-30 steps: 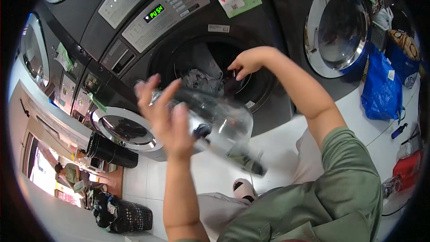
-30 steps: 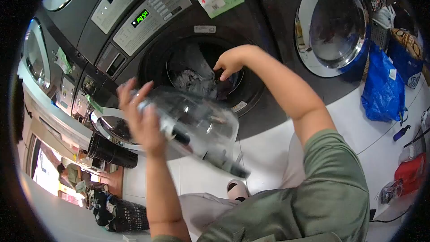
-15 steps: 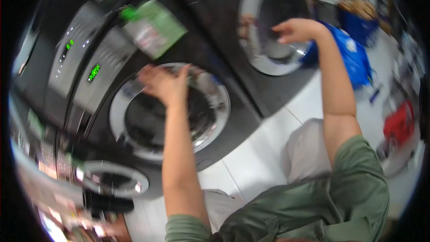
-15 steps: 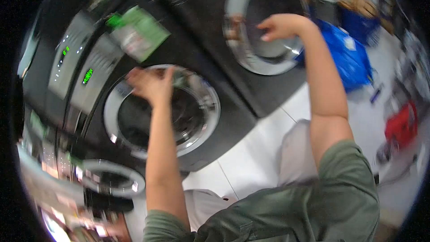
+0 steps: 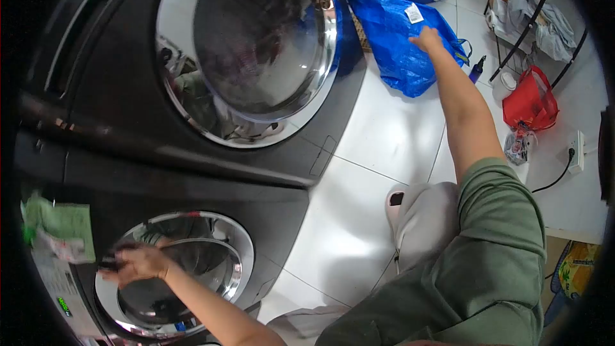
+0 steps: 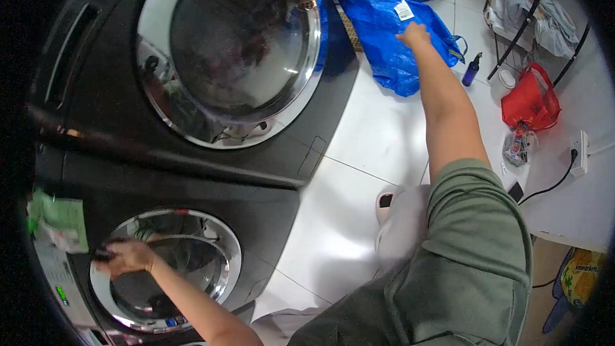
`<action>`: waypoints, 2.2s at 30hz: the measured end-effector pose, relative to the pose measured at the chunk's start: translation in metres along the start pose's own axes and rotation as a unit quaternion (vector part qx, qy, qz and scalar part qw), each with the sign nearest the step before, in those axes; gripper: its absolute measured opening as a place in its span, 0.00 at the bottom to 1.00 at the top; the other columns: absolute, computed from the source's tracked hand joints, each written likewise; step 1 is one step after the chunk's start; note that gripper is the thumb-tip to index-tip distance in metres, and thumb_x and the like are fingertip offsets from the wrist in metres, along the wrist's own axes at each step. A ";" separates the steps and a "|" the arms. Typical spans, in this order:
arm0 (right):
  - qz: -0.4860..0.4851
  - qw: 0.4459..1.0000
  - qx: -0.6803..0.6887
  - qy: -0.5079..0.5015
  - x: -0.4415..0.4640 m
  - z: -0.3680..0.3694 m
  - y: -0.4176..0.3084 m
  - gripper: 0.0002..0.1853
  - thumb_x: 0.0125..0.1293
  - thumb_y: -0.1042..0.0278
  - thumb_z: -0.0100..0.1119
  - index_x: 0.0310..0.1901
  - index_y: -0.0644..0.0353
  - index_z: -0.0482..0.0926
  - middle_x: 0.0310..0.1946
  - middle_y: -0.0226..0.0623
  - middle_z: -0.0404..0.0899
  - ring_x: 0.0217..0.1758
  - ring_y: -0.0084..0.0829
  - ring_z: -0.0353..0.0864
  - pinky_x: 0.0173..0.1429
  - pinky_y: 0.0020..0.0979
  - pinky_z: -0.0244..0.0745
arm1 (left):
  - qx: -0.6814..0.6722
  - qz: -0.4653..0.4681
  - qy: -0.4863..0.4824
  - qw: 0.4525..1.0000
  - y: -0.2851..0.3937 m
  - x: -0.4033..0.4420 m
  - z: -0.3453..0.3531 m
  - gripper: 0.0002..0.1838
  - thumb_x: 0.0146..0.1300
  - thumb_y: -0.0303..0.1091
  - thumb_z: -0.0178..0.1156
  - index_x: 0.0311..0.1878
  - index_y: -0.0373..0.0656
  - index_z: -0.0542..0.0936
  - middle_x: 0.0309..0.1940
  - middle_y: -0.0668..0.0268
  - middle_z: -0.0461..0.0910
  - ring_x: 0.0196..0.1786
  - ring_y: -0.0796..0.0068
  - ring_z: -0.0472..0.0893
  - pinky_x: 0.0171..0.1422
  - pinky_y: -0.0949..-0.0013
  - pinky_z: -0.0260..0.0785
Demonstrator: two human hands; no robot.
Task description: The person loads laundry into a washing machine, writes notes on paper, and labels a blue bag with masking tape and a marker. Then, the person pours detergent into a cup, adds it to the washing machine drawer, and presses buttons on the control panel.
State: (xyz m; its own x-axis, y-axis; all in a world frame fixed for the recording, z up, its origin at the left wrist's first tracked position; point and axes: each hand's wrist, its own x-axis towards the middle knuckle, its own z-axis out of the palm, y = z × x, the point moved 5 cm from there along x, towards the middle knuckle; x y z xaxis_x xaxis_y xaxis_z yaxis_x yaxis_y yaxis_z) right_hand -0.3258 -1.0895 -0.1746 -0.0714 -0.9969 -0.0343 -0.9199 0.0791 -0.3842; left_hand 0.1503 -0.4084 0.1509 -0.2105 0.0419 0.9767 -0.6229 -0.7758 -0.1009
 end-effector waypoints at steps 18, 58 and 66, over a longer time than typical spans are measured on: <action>-0.265 0.950 0.143 -0.089 -0.022 0.072 -0.017 0.35 0.51 0.74 0.58 0.66 0.49 0.72 0.43 0.54 0.83 0.44 0.51 0.84 0.50 0.44 0.78 | 0.129 0.224 -0.035 0.965 0.011 0.007 0.008 0.11 0.66 0.36 0.52 0.41 0.36 0.73 0.41 0.53 0.74 0.43 0.56 0.74 0.41 0.55 0.69; -0.553 0.470 0.485 -0.488 -0.481 -0.228 -0.205 0.23 0.60 0.58 0.70 0.50 0.65 0.78 0.35 0.31 0.80 0.33 0.18 0.77 0.35 0.23 0.72 | -0.131 -0.056 -0.828 0.542 0.099 -0.207 -0.188 0.53 0.39 0.44 0.81 0.71 0.66 0.62 0.68 0.42 0.59 0.57 0.38 0.78 0.58 0.50 0.75; -0.625 0.480 0.428 -0.443 -0.509 -0.264 -0.204 0.27 0.46 0.82 0.59 0.54 0.65 0.79 0.47 0.34 0.80 0.50 0.20 0.76 0.54 0.22 0.71 | -0.215 0.020 -0.776 0.592 0.060 -0.135 -0.200 0.38 0.49 0.51 0.74 0.66 0.58 0.74 0.68 0.52 0.65 0.69 0.49 0.67 0.71 0.46 0.60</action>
State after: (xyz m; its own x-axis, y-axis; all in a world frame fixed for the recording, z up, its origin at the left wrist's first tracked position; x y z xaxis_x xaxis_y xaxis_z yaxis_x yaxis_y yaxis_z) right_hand -0.2040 -0.5988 0.1647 0.8701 0.0958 0.4835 0.4920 -0.2284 -0.8401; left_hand -0.0097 -0.3350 -0.0246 0.5069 -0.8596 -0.0642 -0.8456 -0.5104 0.1567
